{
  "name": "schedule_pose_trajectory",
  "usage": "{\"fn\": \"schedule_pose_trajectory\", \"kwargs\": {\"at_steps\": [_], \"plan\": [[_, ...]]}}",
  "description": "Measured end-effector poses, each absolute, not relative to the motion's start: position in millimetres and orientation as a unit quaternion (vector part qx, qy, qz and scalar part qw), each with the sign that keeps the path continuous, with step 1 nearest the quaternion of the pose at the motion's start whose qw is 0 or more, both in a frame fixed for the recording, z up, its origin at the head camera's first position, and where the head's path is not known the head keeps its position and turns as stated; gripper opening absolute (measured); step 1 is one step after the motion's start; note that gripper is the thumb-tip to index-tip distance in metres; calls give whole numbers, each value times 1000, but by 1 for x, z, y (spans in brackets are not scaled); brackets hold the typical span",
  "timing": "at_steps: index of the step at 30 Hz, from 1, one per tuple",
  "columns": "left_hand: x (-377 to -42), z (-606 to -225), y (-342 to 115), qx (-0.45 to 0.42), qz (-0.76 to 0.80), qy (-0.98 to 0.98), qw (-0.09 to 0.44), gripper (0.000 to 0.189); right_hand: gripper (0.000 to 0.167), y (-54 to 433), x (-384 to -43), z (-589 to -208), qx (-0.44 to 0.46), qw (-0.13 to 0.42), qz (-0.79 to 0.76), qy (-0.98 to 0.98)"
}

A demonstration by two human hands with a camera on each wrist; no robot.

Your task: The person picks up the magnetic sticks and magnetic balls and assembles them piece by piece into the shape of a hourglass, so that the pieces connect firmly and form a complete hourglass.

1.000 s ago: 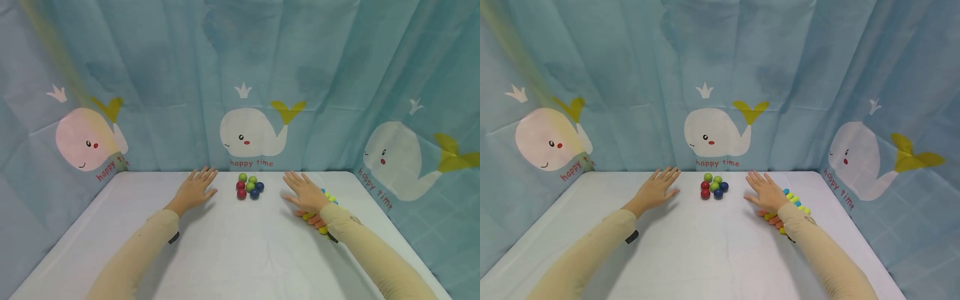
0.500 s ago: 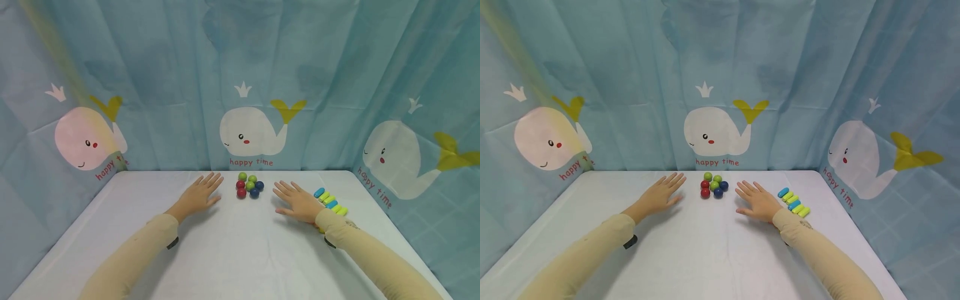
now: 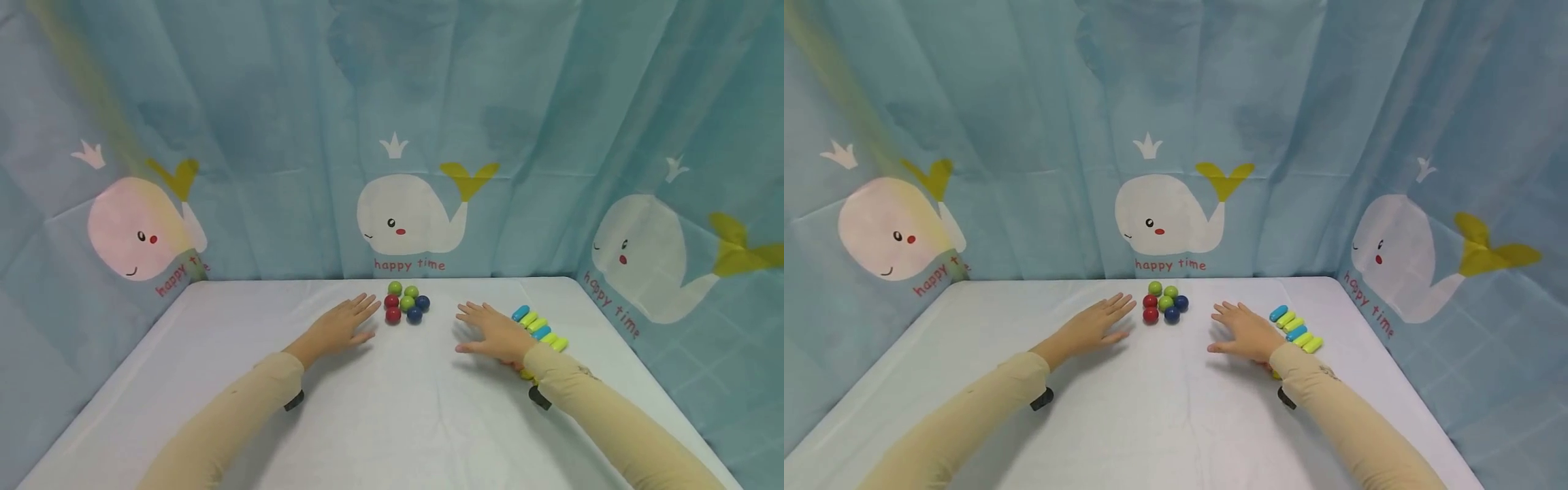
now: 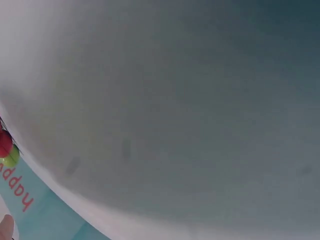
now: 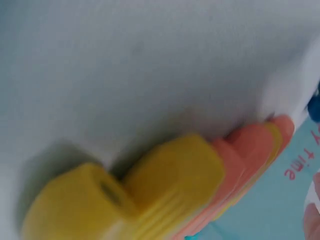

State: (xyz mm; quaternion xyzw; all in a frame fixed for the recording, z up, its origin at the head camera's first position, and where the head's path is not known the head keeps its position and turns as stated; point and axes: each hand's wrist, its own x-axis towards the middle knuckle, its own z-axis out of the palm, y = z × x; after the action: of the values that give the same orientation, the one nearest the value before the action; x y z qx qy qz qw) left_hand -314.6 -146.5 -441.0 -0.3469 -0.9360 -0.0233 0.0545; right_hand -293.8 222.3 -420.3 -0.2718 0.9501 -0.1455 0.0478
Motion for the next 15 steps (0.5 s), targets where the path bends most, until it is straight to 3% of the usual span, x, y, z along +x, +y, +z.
{"fn": "schedule_pose_trajectory", "kwargs": {"at_steps": [6,15], "plan": [[-316,-436,-137,-297,-101,-949,40,67,81,238,-293,-416,-170,92,-296,935],[-325,-438,-118,-184,-309,-933,13,55,77,265,-296,-415,-67,124,-368,919]]}}
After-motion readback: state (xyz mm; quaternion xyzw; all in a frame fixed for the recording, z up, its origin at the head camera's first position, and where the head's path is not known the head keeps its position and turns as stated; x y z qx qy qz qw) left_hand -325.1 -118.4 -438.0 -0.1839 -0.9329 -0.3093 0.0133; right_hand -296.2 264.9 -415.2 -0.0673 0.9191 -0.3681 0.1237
